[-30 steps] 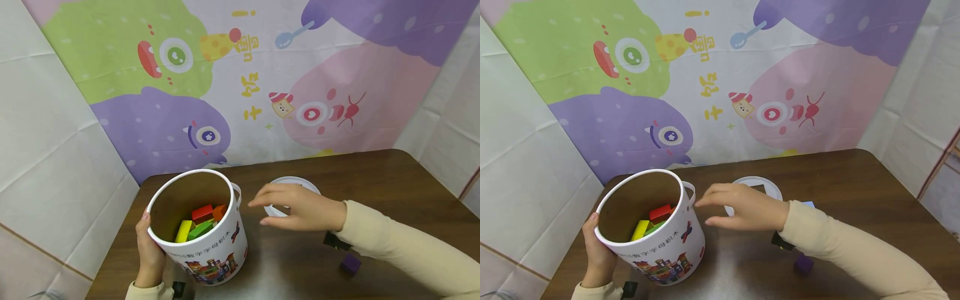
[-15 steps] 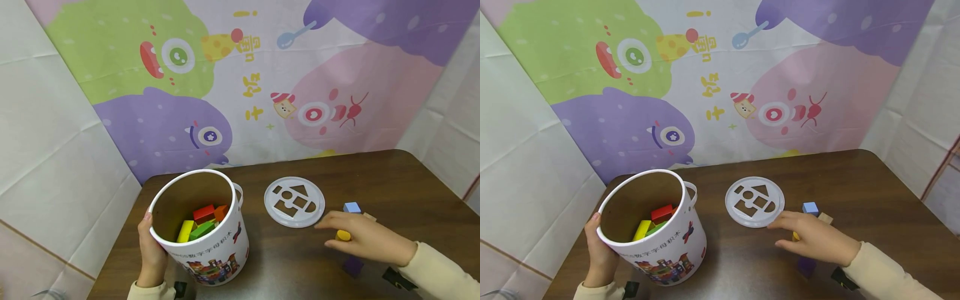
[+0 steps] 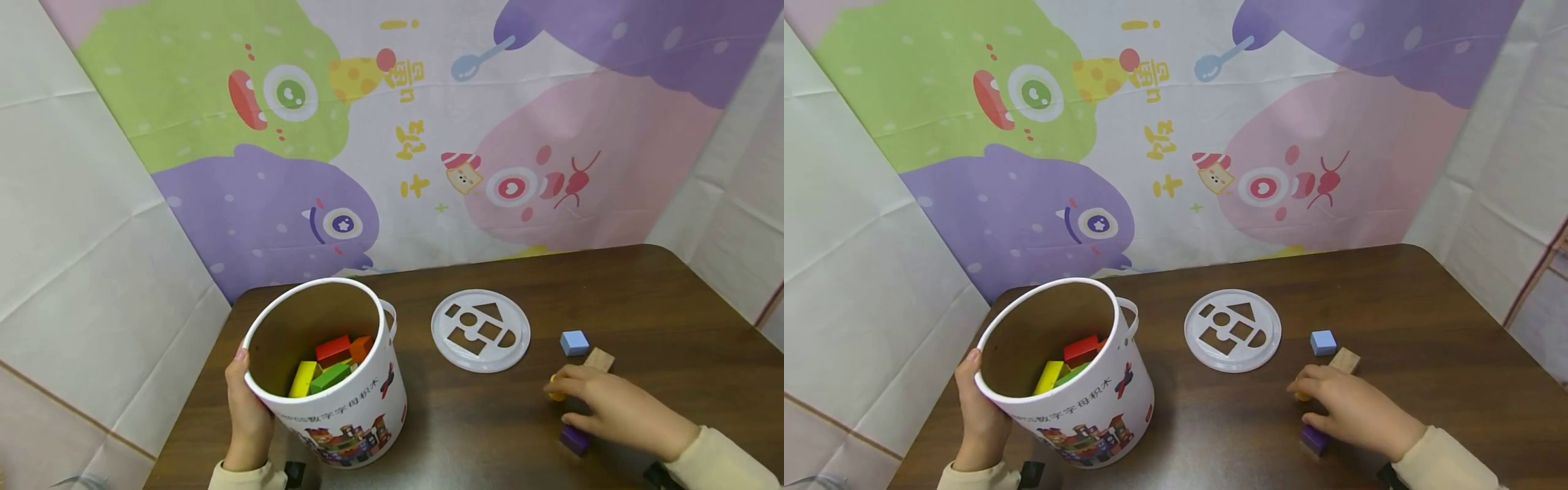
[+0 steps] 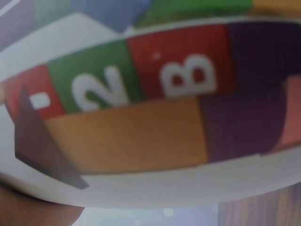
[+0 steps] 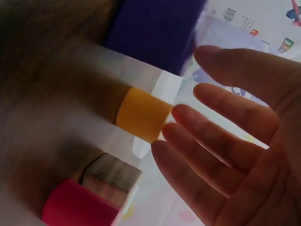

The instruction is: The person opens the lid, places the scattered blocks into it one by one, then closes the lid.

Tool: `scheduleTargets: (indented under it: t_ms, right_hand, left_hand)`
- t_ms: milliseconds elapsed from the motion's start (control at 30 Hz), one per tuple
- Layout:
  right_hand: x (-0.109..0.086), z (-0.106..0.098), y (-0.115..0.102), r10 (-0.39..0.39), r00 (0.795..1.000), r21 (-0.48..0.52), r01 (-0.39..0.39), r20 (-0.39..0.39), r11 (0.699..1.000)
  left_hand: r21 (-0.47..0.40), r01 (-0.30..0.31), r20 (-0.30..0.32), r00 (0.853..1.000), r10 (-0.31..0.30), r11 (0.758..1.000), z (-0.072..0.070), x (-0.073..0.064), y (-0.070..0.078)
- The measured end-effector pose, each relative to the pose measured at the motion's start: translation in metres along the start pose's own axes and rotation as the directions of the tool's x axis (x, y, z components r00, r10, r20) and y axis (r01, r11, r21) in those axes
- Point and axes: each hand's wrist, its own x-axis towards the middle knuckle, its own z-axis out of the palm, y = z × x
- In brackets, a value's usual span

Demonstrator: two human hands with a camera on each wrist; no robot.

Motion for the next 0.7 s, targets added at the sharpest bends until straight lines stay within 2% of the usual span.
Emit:
scheduleTargets:
  t_ms: [267,700]
  right_hand:
    - [-0.003,0.011,0.004,-0.025,0.992,-0.036,0.021,-0.125,0.999]
    - [0.006,0.011,0.010,0.013,0.986,-0.111,-0.032,-0.166,0.993]
  left_hand:
    - [0.013,0.019,-0.022,1.000,-0.019,1.000,0.000,-0.001,0.000]
    - [0.017,0.006,-0.006,1.000,-0.006,1.000,-0.001,0.001,-0.001]
